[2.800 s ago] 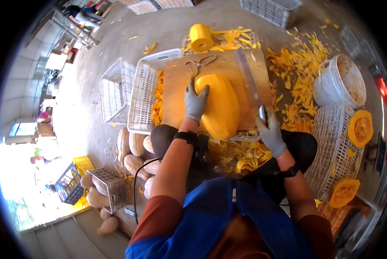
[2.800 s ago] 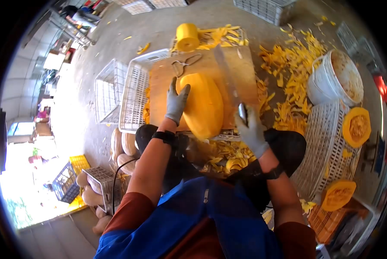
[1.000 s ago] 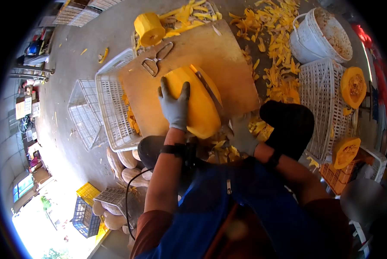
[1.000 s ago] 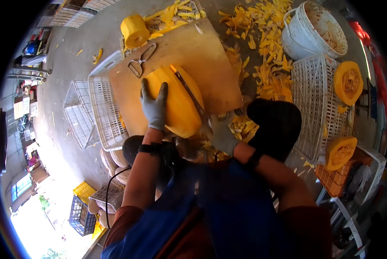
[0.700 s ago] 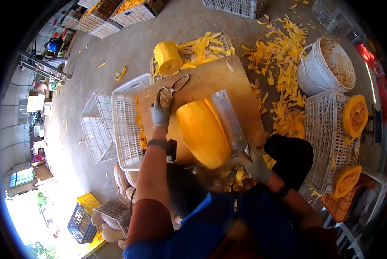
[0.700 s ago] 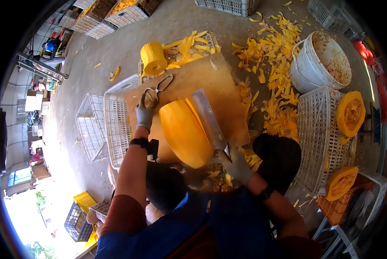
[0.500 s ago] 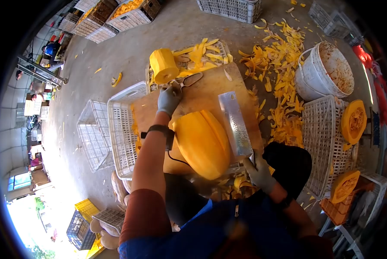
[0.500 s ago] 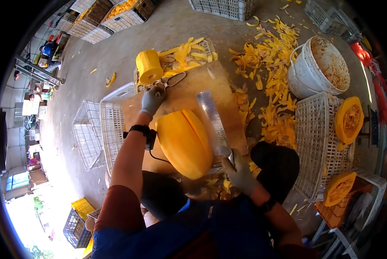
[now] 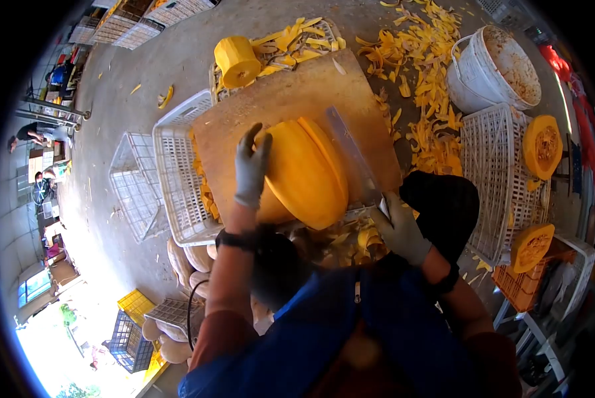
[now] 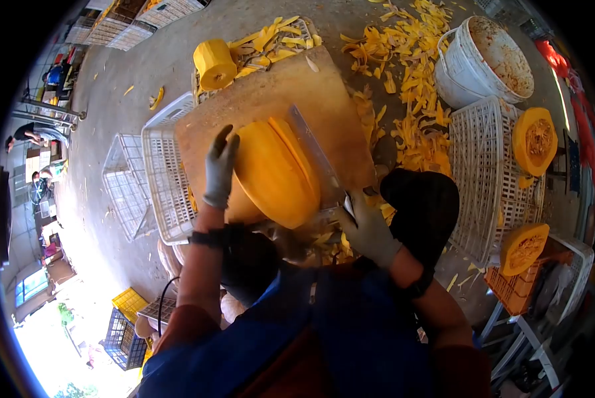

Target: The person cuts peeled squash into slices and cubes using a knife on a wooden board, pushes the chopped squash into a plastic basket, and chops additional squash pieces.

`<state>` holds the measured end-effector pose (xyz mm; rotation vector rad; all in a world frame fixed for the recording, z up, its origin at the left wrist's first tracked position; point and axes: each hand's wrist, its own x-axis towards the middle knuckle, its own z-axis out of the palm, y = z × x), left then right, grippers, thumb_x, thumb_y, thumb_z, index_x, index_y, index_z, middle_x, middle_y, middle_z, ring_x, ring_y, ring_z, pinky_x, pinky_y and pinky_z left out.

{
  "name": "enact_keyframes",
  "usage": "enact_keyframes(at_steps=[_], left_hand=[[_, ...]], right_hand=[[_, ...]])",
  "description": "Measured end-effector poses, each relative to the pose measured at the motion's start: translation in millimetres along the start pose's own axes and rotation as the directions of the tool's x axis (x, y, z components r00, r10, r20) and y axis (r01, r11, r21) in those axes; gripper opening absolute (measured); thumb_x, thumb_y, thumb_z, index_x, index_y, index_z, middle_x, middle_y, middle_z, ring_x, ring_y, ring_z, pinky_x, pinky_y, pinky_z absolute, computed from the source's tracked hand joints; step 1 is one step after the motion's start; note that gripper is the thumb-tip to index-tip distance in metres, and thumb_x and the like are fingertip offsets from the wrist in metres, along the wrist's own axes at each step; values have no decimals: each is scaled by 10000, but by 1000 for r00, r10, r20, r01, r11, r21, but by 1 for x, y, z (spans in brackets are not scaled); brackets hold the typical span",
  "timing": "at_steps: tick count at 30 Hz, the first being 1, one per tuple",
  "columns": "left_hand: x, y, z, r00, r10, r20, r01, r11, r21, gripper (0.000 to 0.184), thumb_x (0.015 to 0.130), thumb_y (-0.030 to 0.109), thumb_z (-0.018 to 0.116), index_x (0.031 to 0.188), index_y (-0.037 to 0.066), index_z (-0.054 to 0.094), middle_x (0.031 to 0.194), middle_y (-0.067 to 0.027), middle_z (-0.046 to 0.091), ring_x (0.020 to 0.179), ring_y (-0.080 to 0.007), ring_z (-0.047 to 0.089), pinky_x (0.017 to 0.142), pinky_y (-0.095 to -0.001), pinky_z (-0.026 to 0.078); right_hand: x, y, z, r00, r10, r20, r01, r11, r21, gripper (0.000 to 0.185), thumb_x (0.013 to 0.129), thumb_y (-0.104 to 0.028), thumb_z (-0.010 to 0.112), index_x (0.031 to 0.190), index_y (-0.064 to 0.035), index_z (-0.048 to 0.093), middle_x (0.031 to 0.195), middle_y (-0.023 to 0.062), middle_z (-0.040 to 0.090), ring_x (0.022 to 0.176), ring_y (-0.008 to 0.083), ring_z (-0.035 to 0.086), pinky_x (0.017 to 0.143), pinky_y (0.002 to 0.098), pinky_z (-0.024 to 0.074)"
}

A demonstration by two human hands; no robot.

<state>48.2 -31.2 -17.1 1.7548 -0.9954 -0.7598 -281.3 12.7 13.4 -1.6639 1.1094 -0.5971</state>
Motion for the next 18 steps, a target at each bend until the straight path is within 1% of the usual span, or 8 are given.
enact_keyframes(at_steps=[2,4,5,7,10,11,14,18], left_hand=[[-45,-2,12,996,56,-63,-54,998,33,533,848,233,659,1298,14,475,1321,-224,420,1223,-299,427,1006,-336,362],[-60,6,30,977,123,-175,-93,981,169,647,823,267,688,1351,20,407,1339,-252,380,1235,-342,402,1024,-359,345],[-63,10,36,971,99,-219,-57,980,191,671,815,278,695,1358,21,395,1339,-260,374,1233,-354,402,1024,-365,345],[-61,22,46,955,49,-294,22,973,230,720,799,301,709,1371,24,371,1341,-276,363,1229,-378,404,1024,-377,345],[-62,21,46,958,57,-280,-15,989,149,737,788,324,715,1368,21,375,1345,-278,361,1229,-396,405,1023,-386,347],[-62,21,47,955,37,-294,15,985,173,704,803,329,708,1355,22,397,1328,-222,396,1228,-337,418,1028,-357,345],[-61,23,47,949,7,-315,58,979,197,722,788,334,719,1358,30,397,1320,-224,400,1218,-343,429,1025,-357,350],[-49,19,41,956,39,-292,60,945,322,754,771,387,715,1369,63,389,1323,-251,398,1198,-382,442,1010,-383,368]], right_hand=[[-3,-11,1,998,-62,-6,62,998,-15,327,890,-84,526,1177,51,448,661,106,561,533,141,545,496,283,414],[-3,-29,0,998,-58,24,60,996,-63,366,880,-112,544,1188,32,409,733,194,585,627,309,585,552,390,448],[-6,-34,1,998,-53,38,56,995,-88,388,875,-125,553,1193,23,389,769,238,597,674,394,606,580,444,466],[-17,-34,2,995,26,99,-14,993,-118,359,880,-123,541,1171,23,388,750,239,593,666,390,607,574,449,465],[-39,-23,10,979,123,160,-95,980,-172,331,888,-131,523,1144,24,383,730,247,588,662,392,606,571,455,463],[-44,-15,14,973,145,181,-110,975,-193,324,891,-136,517,1137,25,381,725,251,586,662,394,605,571,457,462],[-47,6,35,989,77,127,-56,986,-160,318,899,-163,505,1124,25,383,731,261,587,666,407,601,572,466,458],[-41,10,49,993,78,94,-66,990,-121,319,905,-185,498,1115,28,386,736,270,591,671,423,597,584,479,457]])
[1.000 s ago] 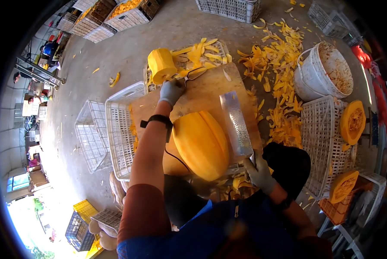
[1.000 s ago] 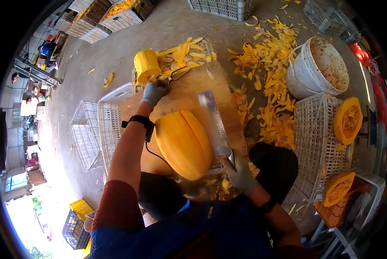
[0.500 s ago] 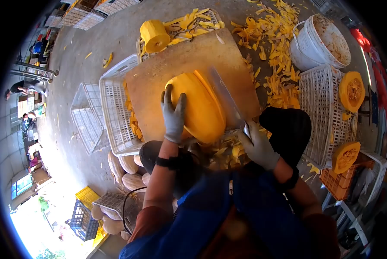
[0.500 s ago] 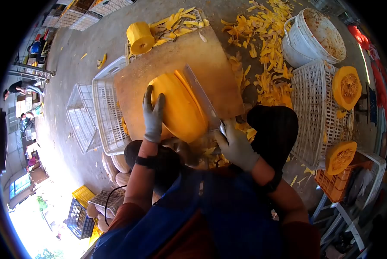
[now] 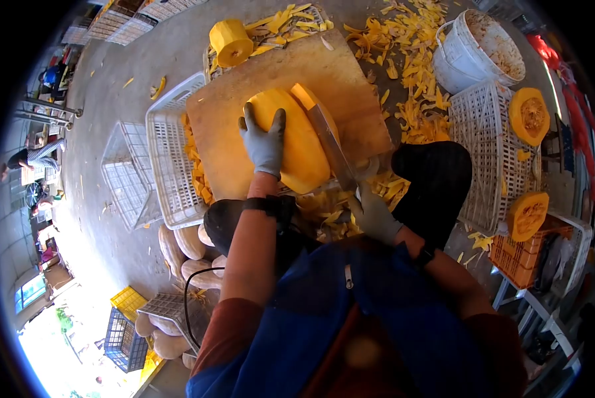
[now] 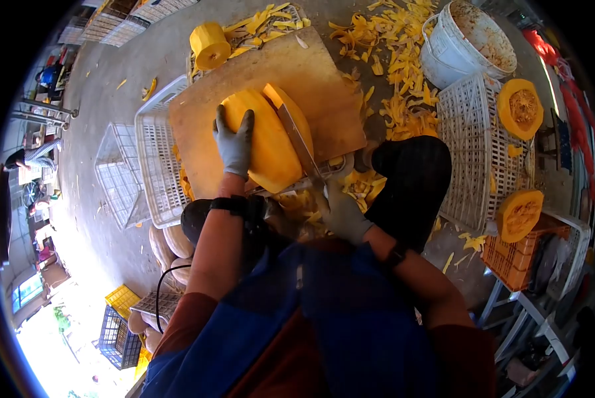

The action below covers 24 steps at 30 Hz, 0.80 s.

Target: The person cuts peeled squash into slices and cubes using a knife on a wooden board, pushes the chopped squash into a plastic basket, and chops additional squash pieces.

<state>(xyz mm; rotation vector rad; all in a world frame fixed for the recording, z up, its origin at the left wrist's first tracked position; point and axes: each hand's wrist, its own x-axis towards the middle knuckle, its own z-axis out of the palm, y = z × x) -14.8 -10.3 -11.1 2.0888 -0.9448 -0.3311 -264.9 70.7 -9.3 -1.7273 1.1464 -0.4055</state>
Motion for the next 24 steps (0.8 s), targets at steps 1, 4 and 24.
enact_keyframes(at_steps=[1,4,24], left_hand=[[5,1,-1,1000,1,25,-2,999,42,762,770,409,708,1374,76,384,1331,-260,391,1198,-395,441,1008,-392,370],[12,11,-2,996,-41,83,27,987,161,769,776,496,646,1394,139,360,1382,-284,335,1208,-447,416,993,-441,378],[24,-36,11,995,98,26,-95,991,-97,538,933,381,483,1389,116,377,1379,-293,344,1197,-436,434,981,-418,393]], right_hand=[[5,1,-2,1000,7,4,-7,1000,-18,317,907,-189,496,1110,29,388,736,273,591,669,427,595,585,481,457],[31,3,-2,998,-51,-32,49,996,-70,320,912,-196,487,1120,27,389,730,276,593,676,433,592,596,490,457],[106,-86,-16,991,-123,-54,119,991,-65,284,902,-243,507,986,21,448,721,258,597,674,428,596,588,478,442]])
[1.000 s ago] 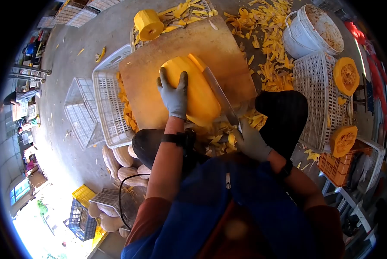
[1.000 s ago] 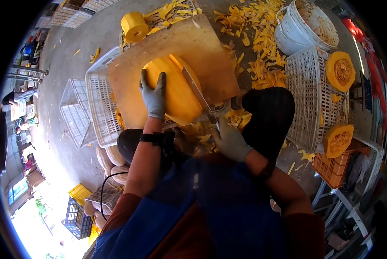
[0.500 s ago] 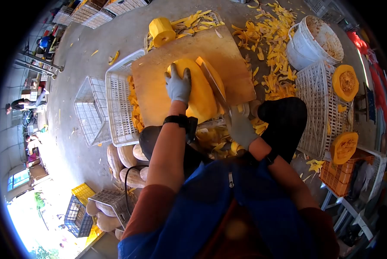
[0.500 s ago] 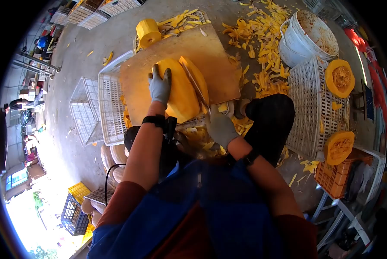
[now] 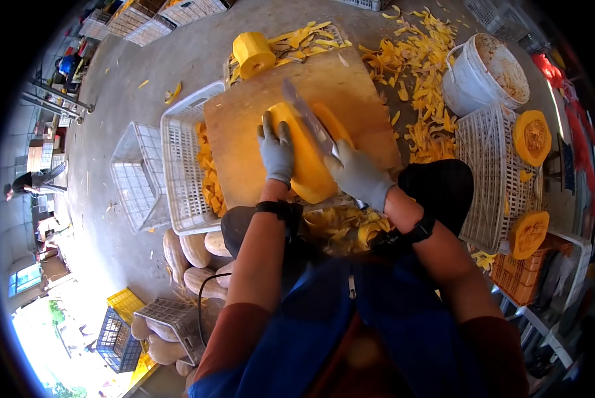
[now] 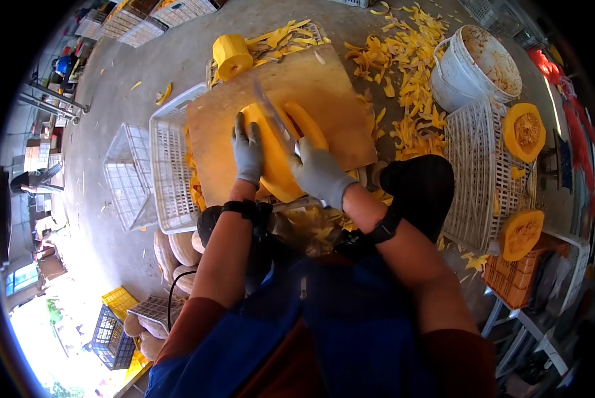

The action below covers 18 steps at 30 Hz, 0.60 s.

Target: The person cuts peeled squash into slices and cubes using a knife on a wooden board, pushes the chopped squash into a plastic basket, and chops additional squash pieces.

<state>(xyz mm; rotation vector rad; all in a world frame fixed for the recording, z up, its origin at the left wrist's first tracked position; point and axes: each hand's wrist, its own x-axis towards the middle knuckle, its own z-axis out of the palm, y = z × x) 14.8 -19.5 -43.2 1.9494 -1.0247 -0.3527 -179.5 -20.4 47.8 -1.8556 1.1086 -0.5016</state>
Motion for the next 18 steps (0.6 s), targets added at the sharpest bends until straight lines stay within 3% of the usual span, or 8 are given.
enact_keyframes(at_steps=[2,5,8,11,14,17,18], left_hand=[[-3,0,-2,1000,-13,7,13,999,-44,546,931,371,493,1386,94,375,1382,-297,337,1206,-438,426,983,-411,392],[-4,3,-4,1000,-8,18,10,996,-85,551,925,353,513,1382,75,376,1386,-300,331,1213,-439,420,986,-400,392],[-4,2,-3,1000,14,8,-13,998,-69,546,917,338,530,1375,76,388,1387,-302,329,1216,-441,417,989,-398,390],[-6,10,-6,1000,-7,13,7,1000,-25,543,909,332,542,1370,85,400,1389,-303,325,1214,-447,415,994,-409,384],[-6,8,-5,1000,24,-6,-23,998,60,548,901,334,549,1374,102,399,1393,-302,319,1210,-457,412,998,-422,378],[-5,3,6,999,40,-11,-40,998,53,551,897,354,545,1380,134,396,1397,-297,317,1203,-464,412,999,-435,374],[-4,7,4,1000,14,-3,-13,999,53,551,897,364,542,1381,144,396,1398,-293,318,1202,-464,411,999,-437,373]], right_hand=[[3,-1,-4,996,50,76,-52,999,15,287,904,-246,506,976,24,443,736,272,598,674,432,594,591,483,442],[10,-10,-7,985,84,151,-65,990,-124,293,907,-239,504,990,31,429,731,272,595,681,424,600,599,481,451],[24,-13,-1,991,39,131,-16,985,-169,295,909,-228,507,1007,35,415,722,272,588,653,415,604,565,467,462],[57,-14,17,968,172,183,-145,977,-154,273,908,-202,473,1030,41,443,719,249,610,620,386,614,550,458,481],[80,-19,28,851,394,346,-407,913,-37,289,912,-211,464,1046,44,448,700,193,615,584,310,622,504,416,483],[72,-16,14,853,342,394,-383,923,27,307,908,-222,471,1080,31,447,709,163,610,563,257,612,481,392,475],[62,-20,1,868,320,381,-345,939,-1,307,908,-222,472,1077,33,444,711,173,609,567,277,611,494,403,476]])
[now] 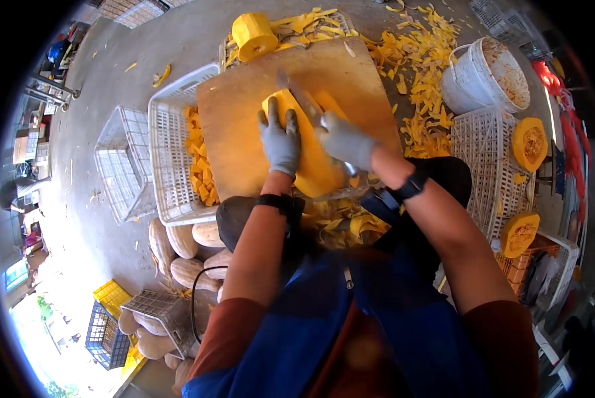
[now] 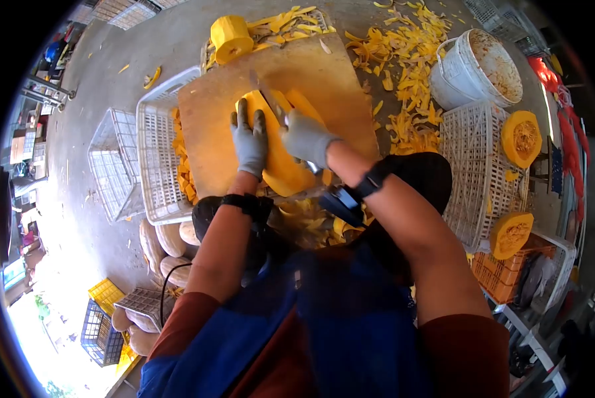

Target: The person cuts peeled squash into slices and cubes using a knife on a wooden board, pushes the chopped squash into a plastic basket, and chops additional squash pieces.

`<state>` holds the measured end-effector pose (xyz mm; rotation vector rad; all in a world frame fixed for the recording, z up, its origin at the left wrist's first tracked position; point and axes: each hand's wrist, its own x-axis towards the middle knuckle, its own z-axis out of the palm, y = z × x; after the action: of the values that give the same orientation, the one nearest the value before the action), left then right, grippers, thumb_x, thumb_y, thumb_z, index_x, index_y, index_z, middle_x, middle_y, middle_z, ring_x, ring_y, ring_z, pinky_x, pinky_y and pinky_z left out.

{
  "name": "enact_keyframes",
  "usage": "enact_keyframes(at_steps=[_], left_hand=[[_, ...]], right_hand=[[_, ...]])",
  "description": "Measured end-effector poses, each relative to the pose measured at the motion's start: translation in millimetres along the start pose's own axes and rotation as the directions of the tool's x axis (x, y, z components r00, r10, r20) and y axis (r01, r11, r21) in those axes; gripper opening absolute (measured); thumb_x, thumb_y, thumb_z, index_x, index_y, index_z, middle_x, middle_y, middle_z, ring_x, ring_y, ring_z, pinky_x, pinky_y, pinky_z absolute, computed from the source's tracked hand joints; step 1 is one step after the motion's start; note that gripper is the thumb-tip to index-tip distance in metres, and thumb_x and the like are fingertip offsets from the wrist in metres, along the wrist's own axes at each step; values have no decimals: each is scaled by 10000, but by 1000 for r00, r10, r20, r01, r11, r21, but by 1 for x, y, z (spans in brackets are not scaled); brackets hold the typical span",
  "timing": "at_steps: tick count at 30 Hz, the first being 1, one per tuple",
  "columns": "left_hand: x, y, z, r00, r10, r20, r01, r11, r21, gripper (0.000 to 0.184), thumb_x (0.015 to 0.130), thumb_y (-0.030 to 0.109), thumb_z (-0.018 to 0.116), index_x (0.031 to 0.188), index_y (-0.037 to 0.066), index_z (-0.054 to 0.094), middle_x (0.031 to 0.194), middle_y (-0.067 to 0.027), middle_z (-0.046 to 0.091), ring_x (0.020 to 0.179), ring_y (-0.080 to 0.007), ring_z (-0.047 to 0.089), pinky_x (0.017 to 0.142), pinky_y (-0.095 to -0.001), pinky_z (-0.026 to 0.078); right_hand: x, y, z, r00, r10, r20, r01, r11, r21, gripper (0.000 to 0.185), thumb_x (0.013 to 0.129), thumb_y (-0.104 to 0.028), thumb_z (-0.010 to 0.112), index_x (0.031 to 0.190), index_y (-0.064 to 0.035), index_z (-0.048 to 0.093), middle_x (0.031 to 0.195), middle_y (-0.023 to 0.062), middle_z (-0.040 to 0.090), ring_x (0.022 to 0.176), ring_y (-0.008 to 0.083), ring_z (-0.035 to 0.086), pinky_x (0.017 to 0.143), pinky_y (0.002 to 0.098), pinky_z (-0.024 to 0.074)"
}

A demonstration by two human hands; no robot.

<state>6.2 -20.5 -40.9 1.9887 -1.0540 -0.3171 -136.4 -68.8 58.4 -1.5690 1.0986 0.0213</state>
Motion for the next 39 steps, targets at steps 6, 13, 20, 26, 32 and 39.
enact_keyframes(at_steps=[6,13,20,26,32,39], left_hand=[[-2,2,-1,995,-100,8,100,993,-56,546,895,393,533,1380,177,404,1415,-261,315,1226,-445,392,1017,-430,353],[-1,1,-3,992,-124,3,124,992,-29,553,898,416,514,1387,184,399,1403,-251,342,1227,-433,397,1027,-429,343],[-1,-1,1,991,-133,-31,133,991,-5,556,888,416,523,1377,175,412,1384,-260,362,1215,-428,409,1011,-423,358],[-12,-9,-10,991,-131,-28,118,955,-272,704,848,393,624,1377,17,351,1333,-263,389,1195,-394,433,1017,-401,355],[-65,8,-12,974,-196,115,215,960,-179,1036,699,483,757,1436,13,201,1392,-258,300,1276,-390,330,1055,-399,310],[-51,22,-14,959,-282,-19,280,957,-73,1009,698,492,749,1437,44,228,1404,-252,299,1271,-393,342,1048,-409,312]], right_hand=[[-95,79,26,963,-230,-141,204,962,-179,327,910,-221,487,1074,49,399,726,260,590,621,426,584,579,490,453],[-92,94,71,925,-237,-296,198,968,-156,318,907,-224,507,1021,47,386,745,299,583,682,465,580,610,516,442],[-87,99,58,976,-187,-110,163,966,-201,306,899,-224,509,1015,46,423,789,299,594,765,481,581,691,513,453],[-62,147,103,820,-403,-407,342,914,-217,303,906,-251,483,1055,9,438,801,284,602,757,490,573,687,528,452],[-62,129,57,948,-205,-241,139,954,-266,300,911,-269,461,1072,-16,451,833,289,611,798,463,591,716,518,463],[-99,86,48,993,-86,-81,76,991,-113,347,884,-238,502,1099,27,440,860,293,596,809,465,589,730,515,457]])
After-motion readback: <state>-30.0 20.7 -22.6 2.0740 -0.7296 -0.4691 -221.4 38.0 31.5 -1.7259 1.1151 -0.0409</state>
